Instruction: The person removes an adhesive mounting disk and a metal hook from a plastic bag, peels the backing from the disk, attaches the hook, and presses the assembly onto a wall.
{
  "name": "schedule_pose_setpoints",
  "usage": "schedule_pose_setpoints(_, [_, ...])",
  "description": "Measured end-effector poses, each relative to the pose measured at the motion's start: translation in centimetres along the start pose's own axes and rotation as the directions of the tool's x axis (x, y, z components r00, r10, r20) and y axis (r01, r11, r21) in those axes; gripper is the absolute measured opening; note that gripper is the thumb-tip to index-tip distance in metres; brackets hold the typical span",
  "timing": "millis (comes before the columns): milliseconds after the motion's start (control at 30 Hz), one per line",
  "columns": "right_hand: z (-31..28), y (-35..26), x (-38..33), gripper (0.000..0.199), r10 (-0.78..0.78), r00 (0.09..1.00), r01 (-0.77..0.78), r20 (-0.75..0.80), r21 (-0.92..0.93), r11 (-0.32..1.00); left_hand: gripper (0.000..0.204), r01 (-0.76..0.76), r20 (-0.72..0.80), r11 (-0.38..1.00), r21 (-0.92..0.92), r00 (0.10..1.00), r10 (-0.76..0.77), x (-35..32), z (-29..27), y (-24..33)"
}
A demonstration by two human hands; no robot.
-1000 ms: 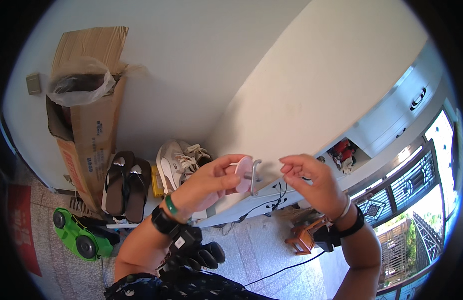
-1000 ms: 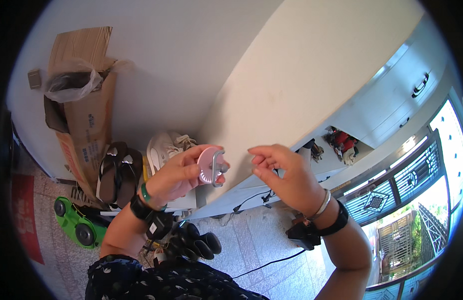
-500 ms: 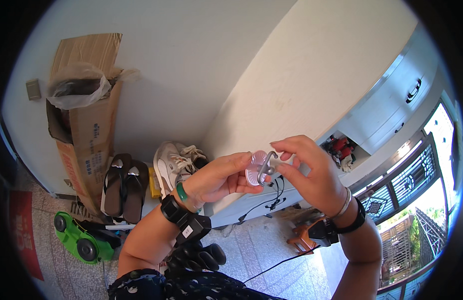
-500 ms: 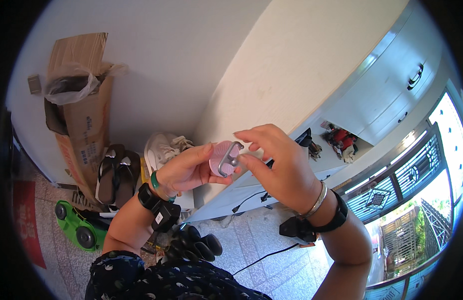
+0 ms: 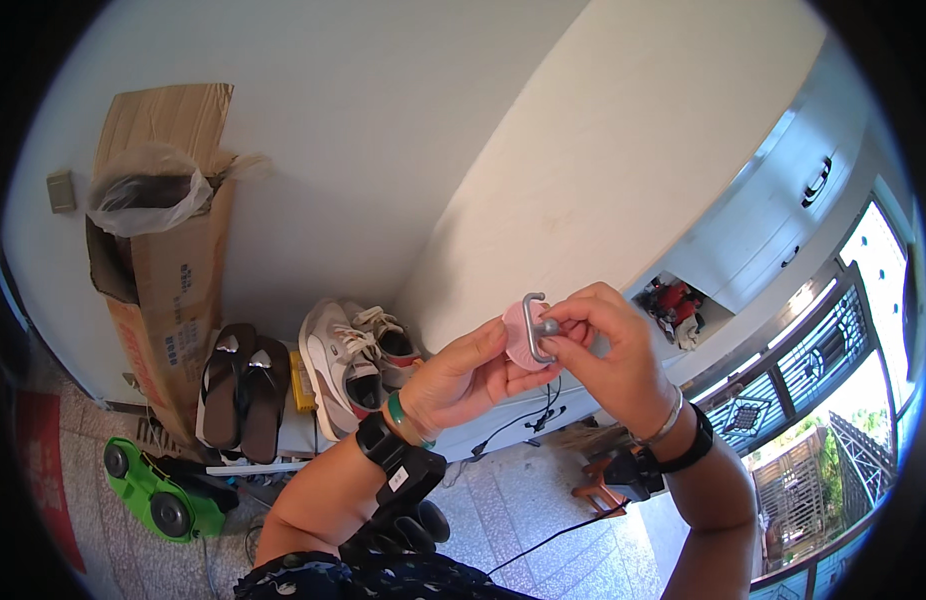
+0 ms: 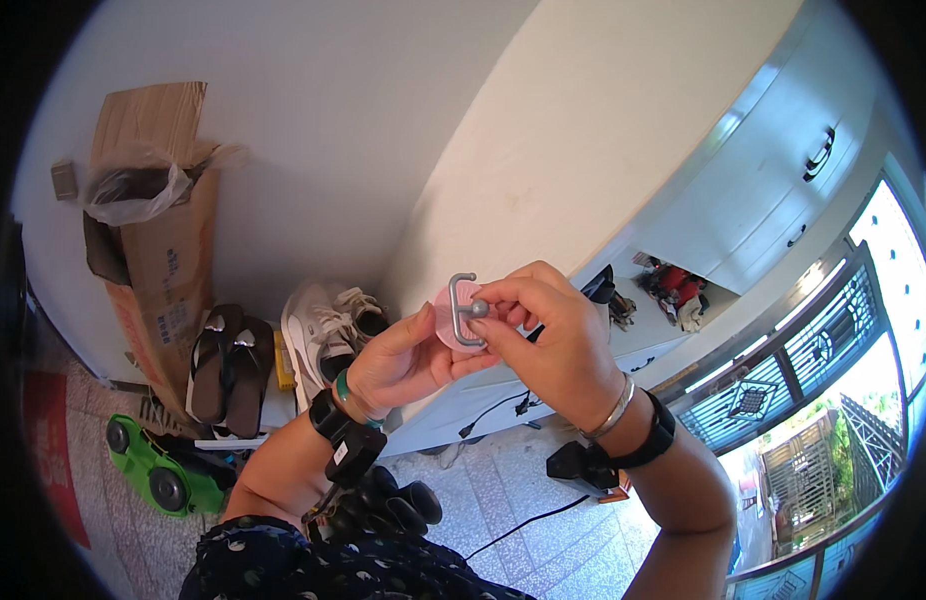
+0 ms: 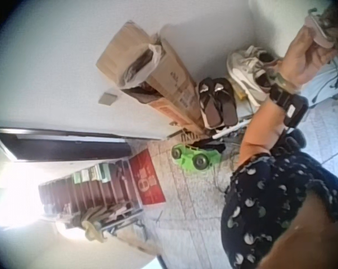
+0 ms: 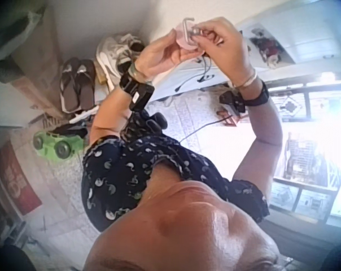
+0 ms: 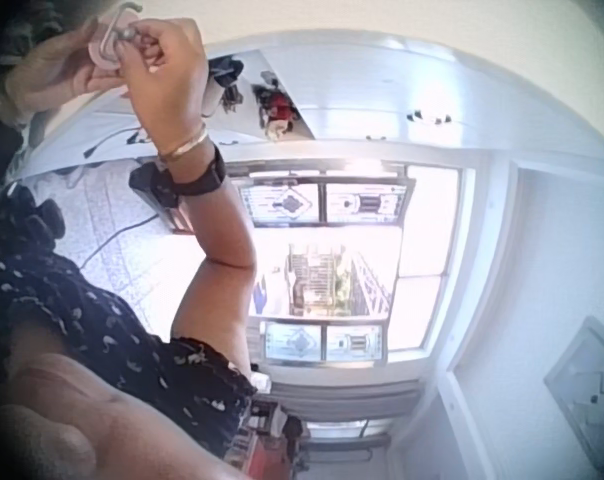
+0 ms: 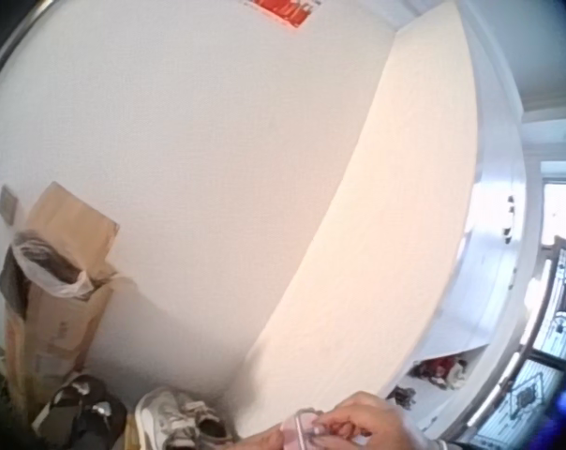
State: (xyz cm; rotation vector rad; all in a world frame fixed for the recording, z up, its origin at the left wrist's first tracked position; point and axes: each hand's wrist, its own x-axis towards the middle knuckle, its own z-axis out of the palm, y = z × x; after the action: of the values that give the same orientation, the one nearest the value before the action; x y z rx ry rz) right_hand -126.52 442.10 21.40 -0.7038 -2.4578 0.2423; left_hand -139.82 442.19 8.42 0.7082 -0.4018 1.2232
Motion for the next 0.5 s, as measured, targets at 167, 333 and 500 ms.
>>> schedule_pose_setpoints(167, [-0.8,0.2,0.7,0.013,-0.075,0.997,0.073,-0.007,-0.146,0.987,0.06,0.007,-0.132,0.981,0.194,0.991,0.019,0.2,0.4,1.0])
schedule_pose_setpoints(333, [-1.0,0.5,1.4,0.018,-0.235,0.971,0.236,0.049,-0.379,0.895,0.038,-0.07,0.172,-0.187,0.98,0.772,0.611,0.3,2.1,2.6])
schedule_pose_setpoints(500, [-0.8,0.9,1.9,0.017,-0.359,0.926,0.37,0.12,-0.49,0.79,0.026,-0.043,0.285,-0.429,0.902,0.805,0.52,0.8,3.6,2.5])
